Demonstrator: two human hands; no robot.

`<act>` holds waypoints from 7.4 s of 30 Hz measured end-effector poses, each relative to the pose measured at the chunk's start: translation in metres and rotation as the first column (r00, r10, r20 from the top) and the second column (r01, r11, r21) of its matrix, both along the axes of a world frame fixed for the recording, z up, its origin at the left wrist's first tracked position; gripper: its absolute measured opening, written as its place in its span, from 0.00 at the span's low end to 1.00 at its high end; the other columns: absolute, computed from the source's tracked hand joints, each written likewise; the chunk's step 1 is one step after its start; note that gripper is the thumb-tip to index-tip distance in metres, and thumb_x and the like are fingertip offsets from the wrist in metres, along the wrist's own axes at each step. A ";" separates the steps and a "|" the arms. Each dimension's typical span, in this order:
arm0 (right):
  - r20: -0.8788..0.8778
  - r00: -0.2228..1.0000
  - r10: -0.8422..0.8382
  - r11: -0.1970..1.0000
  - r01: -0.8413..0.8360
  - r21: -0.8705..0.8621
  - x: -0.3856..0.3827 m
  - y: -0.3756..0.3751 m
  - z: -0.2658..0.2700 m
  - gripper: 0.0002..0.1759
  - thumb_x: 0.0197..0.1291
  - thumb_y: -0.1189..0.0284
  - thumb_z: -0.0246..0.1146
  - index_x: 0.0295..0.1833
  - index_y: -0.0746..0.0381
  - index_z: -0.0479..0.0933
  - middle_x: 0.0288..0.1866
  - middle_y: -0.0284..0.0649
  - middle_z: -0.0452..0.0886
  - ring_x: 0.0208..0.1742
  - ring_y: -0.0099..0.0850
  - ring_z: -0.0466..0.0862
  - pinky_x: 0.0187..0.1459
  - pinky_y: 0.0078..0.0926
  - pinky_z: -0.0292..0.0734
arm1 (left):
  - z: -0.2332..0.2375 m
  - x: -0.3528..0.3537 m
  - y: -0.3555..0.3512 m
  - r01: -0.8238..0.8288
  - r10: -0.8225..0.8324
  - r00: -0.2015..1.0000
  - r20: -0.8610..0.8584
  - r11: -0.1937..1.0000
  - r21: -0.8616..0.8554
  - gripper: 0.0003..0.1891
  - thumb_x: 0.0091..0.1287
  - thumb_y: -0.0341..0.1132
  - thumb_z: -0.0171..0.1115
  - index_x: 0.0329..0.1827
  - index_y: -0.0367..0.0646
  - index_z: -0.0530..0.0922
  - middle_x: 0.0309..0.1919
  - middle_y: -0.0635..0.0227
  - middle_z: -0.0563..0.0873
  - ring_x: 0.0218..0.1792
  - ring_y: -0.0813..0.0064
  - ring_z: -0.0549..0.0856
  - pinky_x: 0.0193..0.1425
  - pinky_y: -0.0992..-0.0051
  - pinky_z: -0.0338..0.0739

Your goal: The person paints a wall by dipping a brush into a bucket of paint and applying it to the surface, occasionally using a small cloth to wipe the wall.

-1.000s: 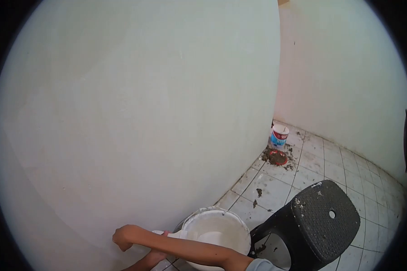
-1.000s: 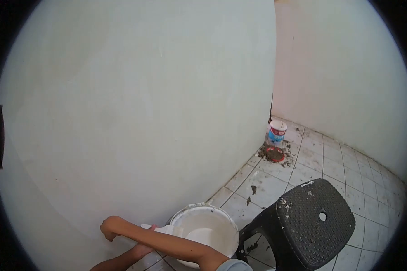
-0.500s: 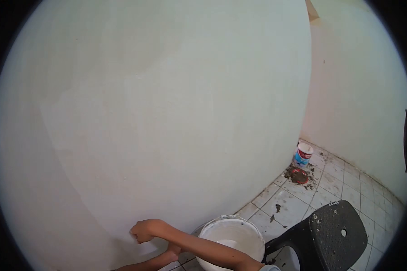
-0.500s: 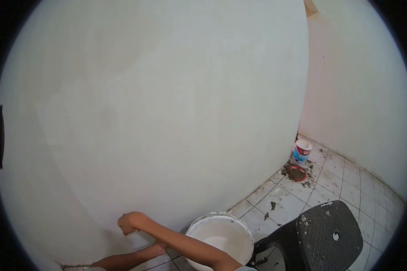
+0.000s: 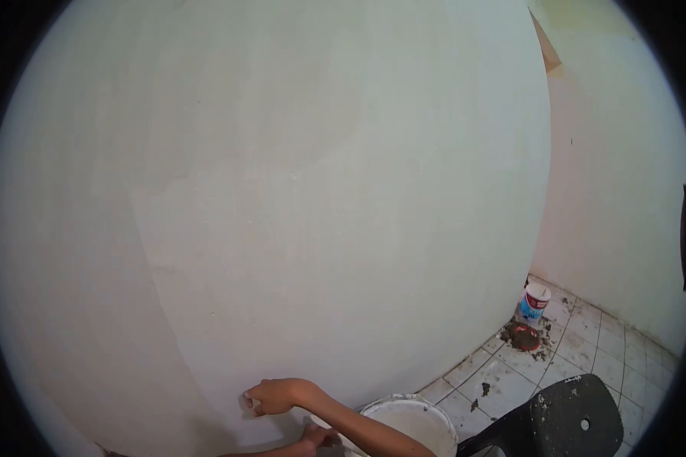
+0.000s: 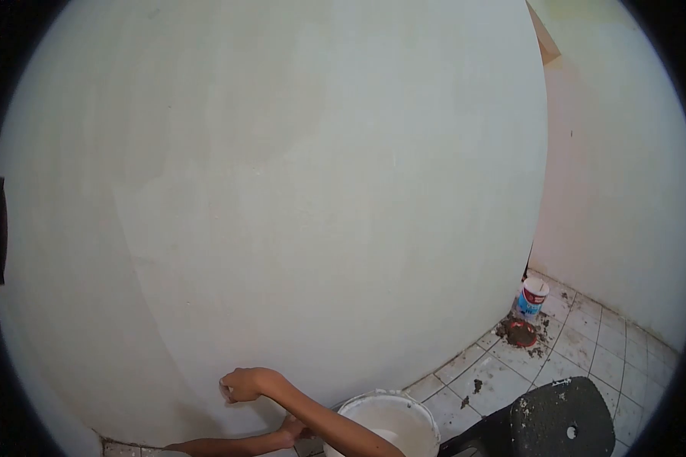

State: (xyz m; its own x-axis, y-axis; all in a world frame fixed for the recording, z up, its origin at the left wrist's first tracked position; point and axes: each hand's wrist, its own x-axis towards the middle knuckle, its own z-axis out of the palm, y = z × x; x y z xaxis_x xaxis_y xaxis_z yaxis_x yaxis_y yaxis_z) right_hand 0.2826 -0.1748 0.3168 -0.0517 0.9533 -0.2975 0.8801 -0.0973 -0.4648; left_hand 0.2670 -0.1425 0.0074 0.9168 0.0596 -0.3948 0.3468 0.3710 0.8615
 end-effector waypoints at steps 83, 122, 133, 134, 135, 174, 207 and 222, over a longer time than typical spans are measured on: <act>-0.041 0.991 0.126 0.610 -0.110 -0.784 -0.011 0.034 -0.350 0.22 0.64 0.54 0.58 0.49 0.62 0.79 0.36 0.46 0.86 0.32 0.35 0.87 0.31 0.34 0.82 | 0.531 -0.175 0.115 -0.955 -0.643 0.282 0.712 -0.260 0.143 0.12 0.59 0.14 0.58 0.43 0.32 0.84 0.41 0.55 0.88 0.46 0.61 0.88 0.46 0.71 0.88; -0.116 0.993 0.018 0.660 -0.099 -0.745 0.001 0.028 -0.308 0.22 0.64 0.54 0.58 0.43 0.64 0.79 0.29 0.45 0.83 0.26 0.33 0.81 0.32 0.38 0.79 | 0.520 -0.168 0.119 -0.957 -0.573 0.287 0.768 -0.208 0.202 0.09 0.60 0.19 0.59 0.40 0.34 0.84 0.38 0.57 0.89 0.40 0.62 0.89 0.44 0.70 0.85; -0.084 0.996 0.006 0.677 -0.066 -0.733 0.001 0.025 -0.292 0.27 0.64 0.53 0.57 0.51 0.68 0.77 0.38 0.48 0.85 0.34 0.36 0.85 0.37 0.38 0.79 | 0.349 -0.183 0.112 -0.810 -0.619 0.586 0.523 -0.433 0.396 0.16 0.52 0.23 0.66 0.45 0.42 0.85 0.43 0.59 0.88 0.45 0.60 0.89 0.41 0.72 0.86; -0.087 0.996 -0.007 0.688 -0.058 -0.723 0.001 0.022 -0.286 0.28 0.63 0.53 0.57 0.51 0.69 0.77 0.38 0.48 0.85 0.34 0.36 0.85 0.37 0.38 0.79 | 0.344 -0.185 0.108 -0.812 -0.591 0.581 0.559 -0.386 0.437 0.16 0.52 0.23 0.66 0.45 0.42 0.85 0.42 0.59 0.88 0.44 0.60 0.89 0.40 0.71 0.86; -0.087 0.996 -0.004 0.702 -0.059 -0.710 0.001 0.021 -0.280 0.28 0.63 0.53 0.57 0.51 0.69 0.77 0.38 0.48 0.85 0.34 0.37 0.85 0.37 0.38 0.79 | 0.342 -0.187 0.104 -0.815 -0.563 0.576 0.593 -0.336 0.472 0.16 0.51 0.22 0.67 0.45 0.42 0.85 0.42 0.59 0.88 0.43 0.60 0.89 0.40 0.71 0.86; -0.119 0.993 -0.026 0.704 -0.066 -0.707 0.009 0.021 -0.285 0.27 0.65 0.55 0.57 0.60 0.64 0.74 0.42 0.52 0.86 0.39 0.39 0.86 0.37 0.38 0.82 | 0.397 -0.167 0.123 -0.792 -0.648 0.572 0.503 -0.595 0.133 0.11 0.53 0.24 0.67 0.40 0.43 0.87 0.44 0.57 0.88 0.46 0.59 0.89 0.47 0.68 0.86; -0.148 0.989 -0.005 0.744 -0.096 -0.662 0.001 0.029 -0.258 0.25 0.64 0.56 0.56 0.55 0.67 0.77 0.42 0.49 0.86 0.37 0.36 0.87 0.38 0.36 0.82 | 0.231 -0.179 0.126 -0.740 -0.445 0.634 0.632 -0.113 0.663 0.12 0.54 0.24 0.65 0.43 0.39 0.83 0.43 0.59 0.88 0.44 0.58 0.88 0.45 0.69 0.84; -0.146 0.989 -0.032 0.743 -0.074 -0.665 0.006 0.028 -0.253 0.24 0.63 0.56 0.57 0.53 0.66 0.78 0.44 0.46 0.86 0.41 0.35 0.86 0.43 0.37 0.81 | 0.245 -0.178 0.110 -0.675 -0.448 0.730 0.516 -0.594 0.438 0.12 0.57 0.27 0.71 0.44 0.43 0.83 0.47 0.60 0.87 0.47 0.60 0.88 0.48 0.69 0.85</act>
State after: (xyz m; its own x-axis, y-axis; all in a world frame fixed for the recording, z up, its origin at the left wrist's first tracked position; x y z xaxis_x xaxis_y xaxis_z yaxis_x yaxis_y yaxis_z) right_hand 0.2882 -0.1471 0.0639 -0.1604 0.5112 -0.8444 0.8173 -0.4109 -0.4040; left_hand 0.0886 -0.0327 0.2523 0.5853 -0.1824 0.7900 0.0978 -0.9514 -0.2921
